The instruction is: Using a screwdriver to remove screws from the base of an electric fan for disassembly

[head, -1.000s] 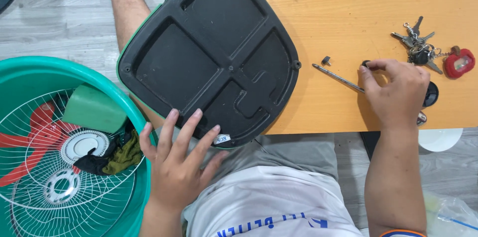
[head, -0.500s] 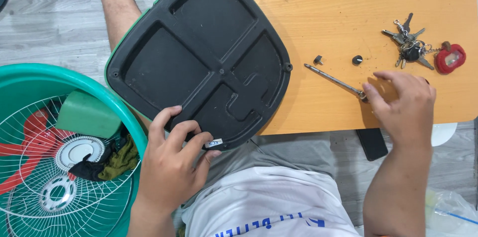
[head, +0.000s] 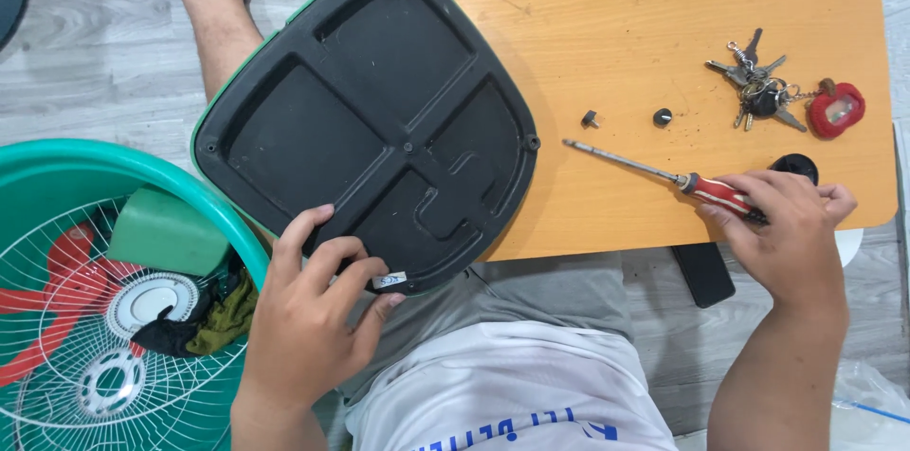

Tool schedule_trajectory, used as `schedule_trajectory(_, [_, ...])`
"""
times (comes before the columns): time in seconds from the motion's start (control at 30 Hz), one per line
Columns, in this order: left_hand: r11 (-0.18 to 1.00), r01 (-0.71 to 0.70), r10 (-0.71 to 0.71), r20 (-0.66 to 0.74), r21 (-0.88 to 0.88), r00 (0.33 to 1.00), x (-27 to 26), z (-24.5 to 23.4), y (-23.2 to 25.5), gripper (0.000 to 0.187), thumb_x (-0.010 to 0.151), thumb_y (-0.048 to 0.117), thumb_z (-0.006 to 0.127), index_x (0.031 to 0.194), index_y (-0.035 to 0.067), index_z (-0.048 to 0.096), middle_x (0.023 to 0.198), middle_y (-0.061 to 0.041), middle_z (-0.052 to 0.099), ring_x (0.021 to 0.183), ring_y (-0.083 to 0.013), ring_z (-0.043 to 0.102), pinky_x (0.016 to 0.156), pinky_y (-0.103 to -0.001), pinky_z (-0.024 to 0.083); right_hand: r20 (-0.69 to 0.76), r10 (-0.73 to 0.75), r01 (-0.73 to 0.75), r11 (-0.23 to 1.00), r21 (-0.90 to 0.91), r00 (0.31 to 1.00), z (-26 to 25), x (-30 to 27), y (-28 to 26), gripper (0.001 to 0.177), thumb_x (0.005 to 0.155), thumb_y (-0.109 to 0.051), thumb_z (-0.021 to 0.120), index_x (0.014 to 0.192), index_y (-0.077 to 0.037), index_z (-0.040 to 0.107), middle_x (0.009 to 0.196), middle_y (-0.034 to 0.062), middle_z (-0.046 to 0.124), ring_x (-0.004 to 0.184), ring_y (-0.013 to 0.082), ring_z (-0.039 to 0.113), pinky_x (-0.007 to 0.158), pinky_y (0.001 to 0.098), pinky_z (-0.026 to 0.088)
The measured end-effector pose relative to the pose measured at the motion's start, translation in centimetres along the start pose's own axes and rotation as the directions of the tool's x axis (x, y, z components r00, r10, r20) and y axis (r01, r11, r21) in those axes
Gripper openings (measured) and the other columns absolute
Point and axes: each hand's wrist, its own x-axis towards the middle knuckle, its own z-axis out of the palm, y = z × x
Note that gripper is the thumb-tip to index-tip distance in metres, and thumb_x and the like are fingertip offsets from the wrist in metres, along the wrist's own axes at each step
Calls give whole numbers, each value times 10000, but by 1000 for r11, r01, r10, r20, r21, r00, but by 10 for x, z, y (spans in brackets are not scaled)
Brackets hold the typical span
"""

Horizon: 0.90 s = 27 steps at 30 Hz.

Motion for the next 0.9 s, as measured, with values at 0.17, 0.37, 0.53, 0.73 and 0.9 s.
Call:
schedule_trajectory(0.17, [998,51,-52,-25,-40,998,-6,0,-10,252,677,184,846,873,85,723,1016,-70,676,1336,-387,535,1081,-507,459,-129,55,-5,933,360,990,-11,-17,8,463,800,116,897,1225,148,717,1170,283,722,903,297,644,803,365,496])
schedule_trajectory(0.37, [999,52,-54,-135,-12,989,-16,6,-20,329,660,129,865,935,47,703,1028,-106,641,1352,-419,552,1151,-548,432,-111,268,-18,437,900,957,16,-52,41,339,852,110,743,1117,-4,565,1320,275,646,1050,257,692,887,279,626])
schedule_trajectory(0.53, [995,91,-83,-166,46,983,-26,16,-27,336,665,141,885,949,60,725,1079,-109,591,1435,-429,491,1176,-525,433,-133,243,109,112,988,961,36,-78,73,404,846,-223,798,1153,-193,538,1275,234,657,904,207,746,672,231,664])
schedule_trajectory(0.73, [970,105,-72,-151,221,986,-29,25,-21,385,676,340,909,946,130,731,1174,-71,614,1417,-393,459,1262,-767,163,-302,178,318,-72,945,937,40,-114,94,632,924,-526,745,1474,-273,561,1445,-35,621,1133,210,749,957,305,724])
schedule_trajectory(0.9, [985,-25,61,-212,170,975,-16,41,22,251,748,291,877,922,196,722,1156,-13,618,1301,-355,478,1206,-823,116,-408,67,308,550,776,910,1,-103,34,348,1175,-333,331,1522,-329,312,1528,68,359,1302,263,542,1122,383,573])
